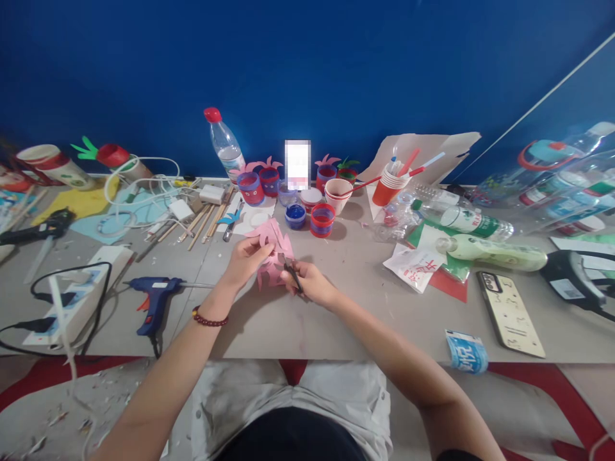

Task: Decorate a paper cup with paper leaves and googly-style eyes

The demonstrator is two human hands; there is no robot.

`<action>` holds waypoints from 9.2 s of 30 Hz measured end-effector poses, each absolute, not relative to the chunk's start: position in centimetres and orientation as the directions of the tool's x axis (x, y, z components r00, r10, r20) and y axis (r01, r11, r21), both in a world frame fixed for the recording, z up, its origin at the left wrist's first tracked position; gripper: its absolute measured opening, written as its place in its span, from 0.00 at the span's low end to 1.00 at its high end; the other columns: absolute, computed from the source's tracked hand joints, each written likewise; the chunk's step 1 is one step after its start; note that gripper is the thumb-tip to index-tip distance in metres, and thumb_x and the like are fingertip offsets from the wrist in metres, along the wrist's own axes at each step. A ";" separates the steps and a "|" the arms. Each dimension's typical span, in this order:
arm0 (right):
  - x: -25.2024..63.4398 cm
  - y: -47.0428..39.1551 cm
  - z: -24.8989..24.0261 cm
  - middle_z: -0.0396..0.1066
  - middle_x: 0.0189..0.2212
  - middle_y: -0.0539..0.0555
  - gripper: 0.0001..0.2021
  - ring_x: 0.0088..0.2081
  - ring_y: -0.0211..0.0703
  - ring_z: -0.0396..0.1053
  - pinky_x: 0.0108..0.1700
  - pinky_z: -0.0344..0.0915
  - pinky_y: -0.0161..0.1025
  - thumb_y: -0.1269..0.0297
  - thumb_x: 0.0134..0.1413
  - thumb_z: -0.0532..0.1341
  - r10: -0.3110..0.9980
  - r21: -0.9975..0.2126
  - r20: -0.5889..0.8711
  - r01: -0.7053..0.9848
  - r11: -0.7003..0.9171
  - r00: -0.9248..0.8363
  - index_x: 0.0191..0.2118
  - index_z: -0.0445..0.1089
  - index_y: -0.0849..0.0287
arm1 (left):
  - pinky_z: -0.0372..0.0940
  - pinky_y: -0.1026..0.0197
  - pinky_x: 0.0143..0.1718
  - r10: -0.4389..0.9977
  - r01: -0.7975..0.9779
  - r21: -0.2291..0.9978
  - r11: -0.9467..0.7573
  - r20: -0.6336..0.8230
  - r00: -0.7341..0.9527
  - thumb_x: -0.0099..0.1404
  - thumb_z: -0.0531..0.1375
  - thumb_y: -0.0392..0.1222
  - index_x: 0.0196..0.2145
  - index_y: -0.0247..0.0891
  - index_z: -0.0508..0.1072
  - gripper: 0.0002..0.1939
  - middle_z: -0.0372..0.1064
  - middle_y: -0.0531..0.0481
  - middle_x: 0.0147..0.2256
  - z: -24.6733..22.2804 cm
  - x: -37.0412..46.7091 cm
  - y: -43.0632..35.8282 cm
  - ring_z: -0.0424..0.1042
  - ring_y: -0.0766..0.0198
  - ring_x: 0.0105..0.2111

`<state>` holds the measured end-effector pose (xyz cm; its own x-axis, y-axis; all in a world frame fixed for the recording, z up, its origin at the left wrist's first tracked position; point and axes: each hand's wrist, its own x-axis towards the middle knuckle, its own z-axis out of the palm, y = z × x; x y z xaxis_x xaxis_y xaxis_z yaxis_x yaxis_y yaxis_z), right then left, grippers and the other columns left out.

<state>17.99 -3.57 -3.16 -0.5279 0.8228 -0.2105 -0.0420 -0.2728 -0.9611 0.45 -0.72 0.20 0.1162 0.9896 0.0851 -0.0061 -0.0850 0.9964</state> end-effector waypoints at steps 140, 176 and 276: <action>17.9 -3.8 -2.5 0.60 0.17 0.43 0.22 0.14 0.27 0.50 0.14 0.47 0.28 0.41 0.52 0.60 0.822 -0.962 -0.237 0.005 -0.274 -0.518 0.31 0.59 0.58 | 0.56 0.68 0.21 0.995 0.048 0.998 -0.040 0.036 0.092 0.52 0.64 0.47 0.22 0.35 0.70 0.12 0.62 0.55 0.20 1.3 0.7 -0.9 0.59 0.72 0.20; 17.8 -3.8 -2.6 0.58 0.16 0.43 0.23 0.14 0.27 0.49 0.14 0.44 0.28 0.40 0.52 0.59 0.837 -0.966 -0.231 0.012 -0.259 -0.495 0.29 0.58 0.58 | 0.53 0.69 0.19 0.997 -0.004 0.999 -0.040 0.040 0.073 0.54 0.65 0.50 0.19 0.36 0.61 0.20 0.52 0.59 0.17 0.5 0.6 -0.9 0.54 0.74 0.18; 17.7 -3.8 -2.1 0.58 0.17 0.42 0.22 0.15 0.27 0.47 0.17 0.41 0.30 0.43 0.50 0.62 0.805 -0.950 -0.262 -0.002 -0.311 -0.532 0.30 0.59 0.58 | 0.49 0.67 0.18 0.990 -0.018 0.990 -0.143 0.143 -0.013 0.54 0.65 0.52 0.17 0.37 0.63 0.20 0.52 0.57 0.17 0.7 0.4 -0.5 0.51 0.73 0.18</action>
<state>17.75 -3.85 -2.12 -0.5324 0.8048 -0.2623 -0.0020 -0.3111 -0.9504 0.37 -0.51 0.75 -0.0131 0.9897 0.1425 -0.0182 -0.1427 0.9896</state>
